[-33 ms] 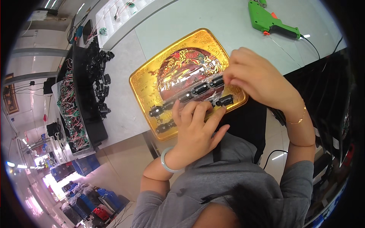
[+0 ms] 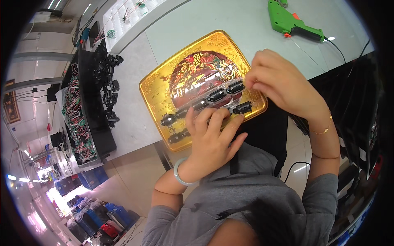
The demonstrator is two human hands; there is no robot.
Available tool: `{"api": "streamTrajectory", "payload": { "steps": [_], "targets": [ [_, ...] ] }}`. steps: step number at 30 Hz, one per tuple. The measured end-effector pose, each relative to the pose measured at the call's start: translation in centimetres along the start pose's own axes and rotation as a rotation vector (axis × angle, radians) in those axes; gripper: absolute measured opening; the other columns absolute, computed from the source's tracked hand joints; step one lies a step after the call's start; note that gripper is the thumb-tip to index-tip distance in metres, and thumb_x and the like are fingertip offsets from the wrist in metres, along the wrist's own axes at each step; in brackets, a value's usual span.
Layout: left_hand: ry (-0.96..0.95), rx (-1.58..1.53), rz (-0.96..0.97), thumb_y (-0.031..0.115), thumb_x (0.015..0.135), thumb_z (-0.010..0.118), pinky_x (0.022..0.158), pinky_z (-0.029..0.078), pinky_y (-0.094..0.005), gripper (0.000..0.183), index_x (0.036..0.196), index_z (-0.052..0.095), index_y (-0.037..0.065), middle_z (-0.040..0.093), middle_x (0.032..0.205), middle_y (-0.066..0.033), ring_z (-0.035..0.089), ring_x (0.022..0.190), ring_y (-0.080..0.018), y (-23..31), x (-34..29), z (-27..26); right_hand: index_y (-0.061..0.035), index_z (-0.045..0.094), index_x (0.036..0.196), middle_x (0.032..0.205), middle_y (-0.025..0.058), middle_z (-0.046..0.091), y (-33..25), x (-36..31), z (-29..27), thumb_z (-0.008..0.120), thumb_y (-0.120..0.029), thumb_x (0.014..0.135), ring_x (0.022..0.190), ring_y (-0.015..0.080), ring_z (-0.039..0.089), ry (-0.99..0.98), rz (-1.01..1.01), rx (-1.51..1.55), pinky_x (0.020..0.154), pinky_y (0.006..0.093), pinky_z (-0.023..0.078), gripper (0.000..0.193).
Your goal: The person solders wires or components onto small electronic circuit boards using a gun-type soldering iron.
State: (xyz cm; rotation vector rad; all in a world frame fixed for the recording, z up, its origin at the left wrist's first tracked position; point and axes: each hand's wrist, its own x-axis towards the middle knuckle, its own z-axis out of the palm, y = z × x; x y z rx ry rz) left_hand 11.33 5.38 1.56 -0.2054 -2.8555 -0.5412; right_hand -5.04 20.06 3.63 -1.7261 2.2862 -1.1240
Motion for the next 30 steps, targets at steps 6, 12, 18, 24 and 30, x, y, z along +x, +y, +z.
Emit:
{"api": "streamTrajectory", "payload": {
  "steps": [6, 12, 18, 24, 30],
  "targets": [
    [0.101, 0.057, 0.003, 0.021, 0.067, 0.07, 0.096, 0.02, -0.0495, 0.03, 0.094, 0.06, 0.011, 0.054, 0.1, -0.0011, 0.045, 0.101, -0.0222, -0.2, 1.2, 0.6, -0.0022, 0.054, 0.079, 0.079, 0.0081, 0.051, -0.7, -3.4, -3.1, 0.057, -0.002, 0.073, 0.072, 0.0218, 0.052, 0.04, 0.252, 0.194, 0.063, 0.03, 0.04, 0.006],
    [0.193, 0.025, 0.046, 0.015, 0.066, 0.069, 0.094, 0.023, -0.046, 0.022, 0.086, 0.06, 0.011, 0.057, 0.092, 0.0008, 0.05, 0.092, -0.0194, -0.4, 2.7, 1.1, -0.001, 0.056, 0.064, 0.05, 0.0013, 0.051, 1.3, -13.4, -6.1, 0.065, -0.007, 0.069, 0.048, 0.0074, 0.049, 0.032, 0.742, 0.686, 0.046, 0.0205, 0.036, 0.012],
    [0.2, 0.114, 0.031, 0.01, 0.065, 0.071, 0.091, 0.028, -0.0385, 0.017, 0.079, 0.062, 0.012, 0.059, 0.085, 0.0014, 0.05, 0.088, -0.0192, -0.4, 3.0, 0.8, 0.0017, 0.056, 0.081, 0.062, 0.0082, 0.053, 2.4, -14.4, -1.4, 0.057, -0.005, 0.081, 0.054, 0.0144, 0.049, 0.258, 1.02, -0.113, 0.052, 0.0264, 0.037, 0.007],
    [0.143, 0.013, -0.13, 0.012, 0.066, 0.071, 0.092, 0.031, -0.04, 0.034, 0.098, 0.06, 0.007, 0.049, 0.107, -0.0112, 0.043, 0.103, -0.0297, -1.1, 1.1, -2.0, 0.0018, 0.055, 0.081, 0.07, 0.0064, 0.054, 3.6, -11.7, 1.3, 0.053, -0.003, 0.081, 0.062, 0.0133, 0.05, 0.552, 0.687, -0.004, 0.056, 0.0235, 0.038, 0.005],
    [0.424, 0.091, -0.472, 0.009, 0.08, 0.059, 0.081, 0.038, -0.033, 0.032, 0.11, 0.052, 0.002, 0.049, 0.092, -0.0103, 0.047, 0.087, -0.0213, -10.2, -7.6, -3.3, -0.0062, 0.046, 0.119, 0.066, 0.0025, 0.052, 12.6, -21.2, 7.6, 0.044, -0.005, 0.086, 0.057, 0.0077, 0.048, 0.657, 1.17, 0.544, 0.051, 0.0205, 0.041, 0.034]
  ]
}}
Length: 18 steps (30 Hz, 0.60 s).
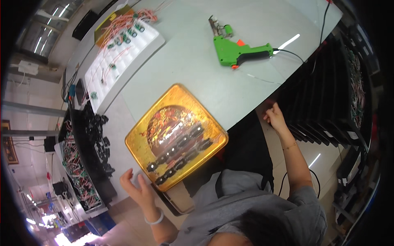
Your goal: The person solders wires or components onto small electronic circuit boards using a gun-type soldering iron.
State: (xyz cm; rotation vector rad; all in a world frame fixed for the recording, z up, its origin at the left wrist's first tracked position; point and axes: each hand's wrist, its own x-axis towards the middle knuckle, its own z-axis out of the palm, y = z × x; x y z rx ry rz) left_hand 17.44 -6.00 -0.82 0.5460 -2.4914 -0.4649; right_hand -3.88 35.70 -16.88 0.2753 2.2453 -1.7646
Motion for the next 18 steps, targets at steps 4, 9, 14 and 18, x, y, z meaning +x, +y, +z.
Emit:
{"api": "streamTrajectory", "payload": {
  "steps": [4, 9, 14, 18],
  "targets": [
    [-0.117, -0.206, -0.35, 0.009, 0.085, 0.052, 0.07, 0.04, -0.0282, 0.027, 0.111, 0.051, 0.001, 0.048, 0.081, -0.0062, 0.047, 0.075, -0.0145, -3.2, -1.5, -0.8, -0.0094, 0.01, 0.142, 0.112, 0.0106, 0.047, -6.0, 2.4, -0.7, 0.046, -0.008, 0.09, 0.084, 0.0118, 0.051, 0.575, -0.43, 0.292, 0.064, 0.0217, 0.047, 0.064],
    [-0.107, -0.464, -0.367, 0.011, 0.087, 0.052, 0.064, 0.038, -0.0255, 0.031, 0.116, 0.051, 0.001, 0.048, 0.075, -0.0032, 0.046, 0.068, -0.0114, -1.0, -1.4, 0.9, -0.0042, 0.039, 0.103, 0.103, 0.0125, 0.048, -10.9, 1.9, -1.1, 0.043, 0.002, 0.086, 0.087, 0.0146, 0.048, 0.741, -1.045, 0.268, 0.072, 0.0235, 0.042, 0.019],
    [-0.106, -0.295, -0.241, 0.008, 0.085, 0.052, 0.066, 0.039, -0.0278, 0.025, 0.109, 0.057, 0.001, 0.051, 0.074, -0.0054, 0.047, 0.07, -0.0142, -2.0, -1.7, 1.3, -0.0016, 0.053, 0.08, 0.074, 0.0076, 0.054, -4.8, -0.9, 0.7, 0.043, 0.003, 0.076, 0.068, 0.0132, 0.055, 0.17, -0.434, 0.065, 0.063, 0.0254, 0.045, 0.012],
    [-0.131, -0.233, -0.224, 0.005, 0.082, 0.053, 0.067, 0.039, -0.0293, 0.02, 0.101, 0.06, 0.001, 0.053, 0.075, -0.0074, 0.048, 0.07, -0.0175, -1.3, -1.2, 1.9, -0.0029, 0.017, 0.14, 0.132, 0.0212, 0.041, 1.5, 1.3, 1.3, 0.043, 0.002, 0.077, 0.119, 0.028, 0.046, 0.278, -0.445, -0.475, 0.097, 0.0351, 0.036, 0.068]
  ]
}}
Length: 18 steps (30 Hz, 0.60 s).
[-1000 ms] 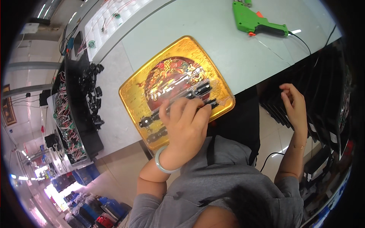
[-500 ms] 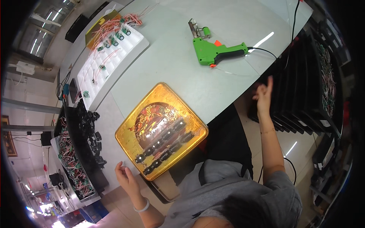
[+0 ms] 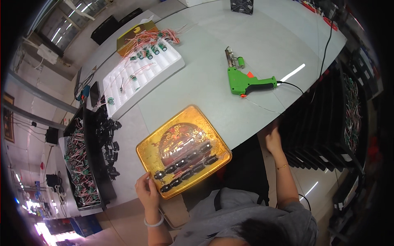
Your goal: The person solders wires or components onto small electronic circuit boards using a gun-type soldering iron.
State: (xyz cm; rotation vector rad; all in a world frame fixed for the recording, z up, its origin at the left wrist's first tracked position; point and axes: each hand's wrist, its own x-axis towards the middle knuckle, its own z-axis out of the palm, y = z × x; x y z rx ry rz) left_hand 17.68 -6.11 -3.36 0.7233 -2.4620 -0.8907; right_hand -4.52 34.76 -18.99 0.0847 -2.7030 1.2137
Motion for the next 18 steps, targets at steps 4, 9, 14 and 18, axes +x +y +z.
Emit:
{"api": "streamTrajectory", "payload": {
  "steps": [4, 9, 14, 18],
  "targets": [
    [0.079, 0.094, 0.067, 0.003, 0.081, 0.052, 0.067, 0.04, -0.0312, 0.016, 0.096, 0.06, 0.001, 0.055, 0.078, -0.0087, 0.049, 0.071, -0.0198, 1.0, 0.0, 0.2, 0.0013, 0.013, 0.139, 0.141, 0.019, 0.027, -7.5, 6.3, -4.9, 0.047, -0.001, 0.084, 0.127, 0.0306, 0.033, 0.707, -0.155, 0.298, 0.102, 0.0386, 0.031, 0.065],
    [0.158, 0.171, 0.14, 0.004, 0.078, 0.054, 0.065, 0.039, -0.0366, 0.014, 0.091, 0.061, 0.005, 0.055, 0.068, -0.0099, 0.051, 0.065, -0.027, 2.3, 0.5, 1.3, -0.0054, 0.044, 0.126, 0.117, 0.0134, 0.052, -15.5, 11.4, -8.5, 0.058, -0.002, 0.071, 0.112, 0.031, 0.046, 0.312, -0.633, -0.164, 0.097, 0.038, 0.034, 0.057],
    [0.139, 0.332, 0.218, 0.007, 0.077, 0.054, 0.059, 0.036, -0.0386, 0.011, 0.086, 0.06, 0.008, 0.053, 0.062, -0.0101, 0.051, 0.061, -0.0285, 5.7, 2.5, 2.7, -0.013, 0.047, 0.126, 0.098, 0.0116, 0.055, -17.9, 14.7, -7.0, 0.054, -0.003, 0.056, 0.093, 0.0286, 0.051, -0.122, -0.754, -0.369, 0.085, 0.0369, 0.04, 0.071],
    [0.01, 0.374, 0.289, 0.008, 0.077, 0.058, 0.057, 0.036, -0.0392, 0.011, 0.087, 0.061, 0.006, 0.051, 0.059, -0.0103, 0.05, 0.058, -0.029, 6.8, 4.1, 2.6, -0.0124, 0.049, 0.124, 0.091, 0.0103, 0.055, -17.7, 16.3, -6.2, 0.052, -0.003, 0.054, 0.083, 0.0285, 0.051, -0.257, -0.629, -0.434, 0.076, 0.0365, 0.041, 0.07]
  ]
}}
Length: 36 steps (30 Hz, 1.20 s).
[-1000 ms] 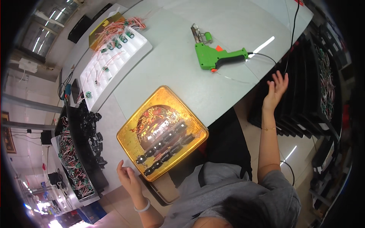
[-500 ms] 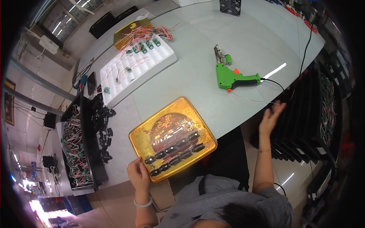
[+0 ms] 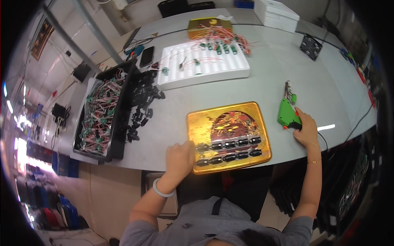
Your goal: The person solders wires or components onto small electronic circuit boards using a gun-type soldering iron.
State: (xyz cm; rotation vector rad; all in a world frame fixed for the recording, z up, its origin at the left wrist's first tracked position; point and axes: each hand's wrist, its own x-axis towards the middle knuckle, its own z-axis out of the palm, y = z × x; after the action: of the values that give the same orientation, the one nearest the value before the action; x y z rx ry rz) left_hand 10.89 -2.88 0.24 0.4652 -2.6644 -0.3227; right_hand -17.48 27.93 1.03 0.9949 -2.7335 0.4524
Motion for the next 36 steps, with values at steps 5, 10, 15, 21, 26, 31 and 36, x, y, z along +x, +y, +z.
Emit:
{"api": "streamTrajectory", "payload": {
  "steps": [5, 10, 15, 21, 26, 31, 36],
  "targets": [
    [-0.142, -0.051, 0.102, 0.018, 0.079, 0.055, 0.063, 0.042, -0.0398, 0.013, 0.074, 0.064, 0.011, 0.061, 0.072, -0.0114, 0.055, 0.066, -0.0303, -2.9, 5.9, -1.9, -0.0109, 0.05, 0.122, 0.086, 0.0116, 0.057, 0.9, 0.1, 1.3, 0.049, 0.0, 0.053, 0.079, 0.029, 0.052, 0.182, -0.033, 0.157, 0.073, 0.0344, 0.043, 0.07],
    [0.12, 0.251, 0.128, 0.017, 0.079, 0.055, 0.075, 0.039, -0.0425, 0.013, 0.083, 0.067, 0.014, 0.061, 0.082, -0.0049, 0.055, 0.086, -0.0249, -8.1, 18.9, -0.1, -0.0006, 0.047, 0.121, 0.091, 0.0049, 0.054, -1.5, -0.9, -0.3, 0.049, -0.001, 0.065, 0.079, 0.017, 0.051, 0.527, -0.039, 0.636, 0.076, 0.0268, 0.04, 0.057],
    [0.086, 0.337, -0.047, 0.018, 0.075, 0.061, 0.08, 0.038, -0.0452, 0.019, 0.094, 0.065, 0.014, 0.06, 0.091, -0.0063, 0.054, 0.096, -0.0263, -13.6, 28.2, 5.3, 0.0056, 0.042, 0.12, 0.094, 0.0066, 0.047, -1.2, -6.1, -1.4, 0.045, -0.001, 0.066, 0.081, 0.0118, 0.042, 0.576, -0.076, 0.961, 0.07, 0.0233, 0.035, 0.055],
    [-0.083, 0.11, -0.154, 0.02, 0.069, 0.07, 0.09, 0.037, -0.0441, 0.029, 0.094, 0.06, 0.01, 0.062, 0.098, -0.0088, 0.056, 0.099, -0.028, -13.6, 27.7, 3.9, 0.0007, 0.034, 0.122, 0.084, 0.0068, 0.041, -5.3, -8.2, -2.9, 0.053, -0.004, 0.06, 0.074, 0.0152, 0.041, 0.459, -0.085, 1.27, 0.068, 0.0254, 0.036, 0.065],
    [0.197, -0.746, 0.0, 0.013, 0.071, 0.071, 0.076, 0.046, -0.032, 0.024, 0.085, 0.055, 0.002, 0.063, 0.085, -0.0099, 0.061, 0.084, -0.0214, -14.4, 26.3, 1.8, -0.0019, 0.033, 0.12, 0.078, 0.006, 0.041, -6.9, -8.3, -3.6, 0.052, -0.004, 0.054, 0.067, 0.014, 0.041, 0.458, 0.017, 1.49, 0.062, 0.0243, 0.035, 0.068],
    [0.134, -0.353, -0.14, 0.018, 0.075, 0.069, 0.071, 0.046, -0.0298, 0.02, 0.081, 0.06, 0.002, 0.064, 0.08, -0.0085, 0.061, 0.077, -0.0187, -12.8, 25.1, 1.8, -0.0027, 0.033, 0.117, 0.08, 0.0068, 0.041, -8.8, -7.7, -3.4, 0.054, -0.006, 0.053, 0.064, 0.0139, 0.042, 0.454, 0.076, 1.598, 0.06, 0.0243, 0.035, 0.068],
    [-0.009, -0.133, -0.322, 0.024, 0.075, 0.068, 0.066, 0.046, -0.0316, 0.022, 0.082, 0.062, 0.004, 0.065, 0.079, -0.0084, 0.06, 0.07, -0.0226, -8.3, 26.2, 5.1, -0.0038, 0.032, 0.122, 0.083, 0.008, 0.041, -11.8, -9.2, -2.9, 0.056, -0.005, 0.049, 0.071, 0.0177, 0.045, 0.399, 0.132, 1.729, 0.064, 0.0276, 0.04, 0.077]
  ]
}}
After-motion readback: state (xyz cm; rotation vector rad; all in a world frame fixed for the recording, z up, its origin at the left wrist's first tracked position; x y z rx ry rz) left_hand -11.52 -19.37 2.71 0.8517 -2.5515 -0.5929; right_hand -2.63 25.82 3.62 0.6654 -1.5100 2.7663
